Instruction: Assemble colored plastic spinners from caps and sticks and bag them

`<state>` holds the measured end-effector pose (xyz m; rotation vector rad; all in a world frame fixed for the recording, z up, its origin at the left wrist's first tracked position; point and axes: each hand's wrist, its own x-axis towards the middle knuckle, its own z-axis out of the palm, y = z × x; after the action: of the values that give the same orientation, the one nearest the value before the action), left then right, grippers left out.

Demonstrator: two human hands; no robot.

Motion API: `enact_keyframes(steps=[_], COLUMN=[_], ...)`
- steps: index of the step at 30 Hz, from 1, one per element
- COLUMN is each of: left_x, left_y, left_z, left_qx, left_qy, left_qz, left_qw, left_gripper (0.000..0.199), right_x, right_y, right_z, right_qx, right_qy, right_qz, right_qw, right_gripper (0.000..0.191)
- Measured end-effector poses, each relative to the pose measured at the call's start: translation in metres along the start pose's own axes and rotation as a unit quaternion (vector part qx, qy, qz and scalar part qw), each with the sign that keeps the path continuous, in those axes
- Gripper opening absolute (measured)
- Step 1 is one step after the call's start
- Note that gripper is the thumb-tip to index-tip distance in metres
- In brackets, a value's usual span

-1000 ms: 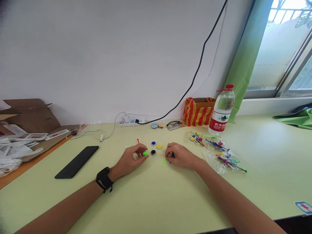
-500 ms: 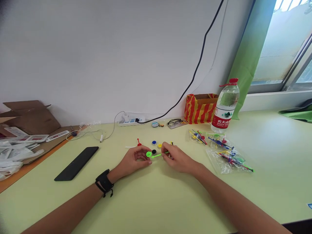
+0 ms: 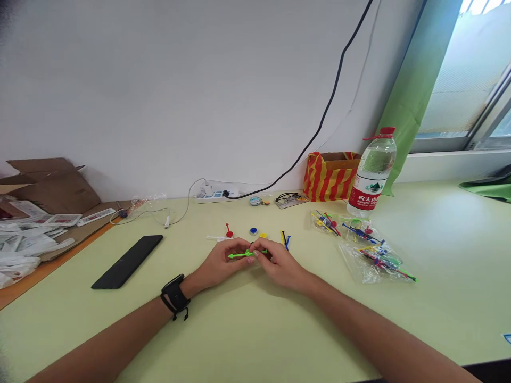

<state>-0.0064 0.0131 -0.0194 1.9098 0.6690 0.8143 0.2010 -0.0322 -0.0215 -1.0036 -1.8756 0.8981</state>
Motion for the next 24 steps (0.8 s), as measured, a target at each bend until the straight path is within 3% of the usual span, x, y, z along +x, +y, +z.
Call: enact_keyframes(steps=[8,16,24], left_x=[0.002,0.001,-0.001], left_y=[-0.009,-0.011,-0.009], left_z=[-0.002,-0.002,0.0], left_qx=[0.022,0.033,-0.005], left_qy=[0.031,0.044,-0.005], left_qz=[0.005,-0.02,-0.033], left_qw=[0.999,0.998,0.999], left_gripper=[0.025,0.03,0.03], right_x=[-0.002,-0.002,-0.003], right_y=[0.01,0.015,0.014], right_z=[-0.004,-0.01,-0.012], right_qx=[-0.012,-0.104,-0.129], right_qy=[0.0,0.016,0.006], right_qz=[-0.021,-0.024,-0.042], right_qw=[1.0,0.994,0.991], right_gripper=[0.013,0.015,0.014])
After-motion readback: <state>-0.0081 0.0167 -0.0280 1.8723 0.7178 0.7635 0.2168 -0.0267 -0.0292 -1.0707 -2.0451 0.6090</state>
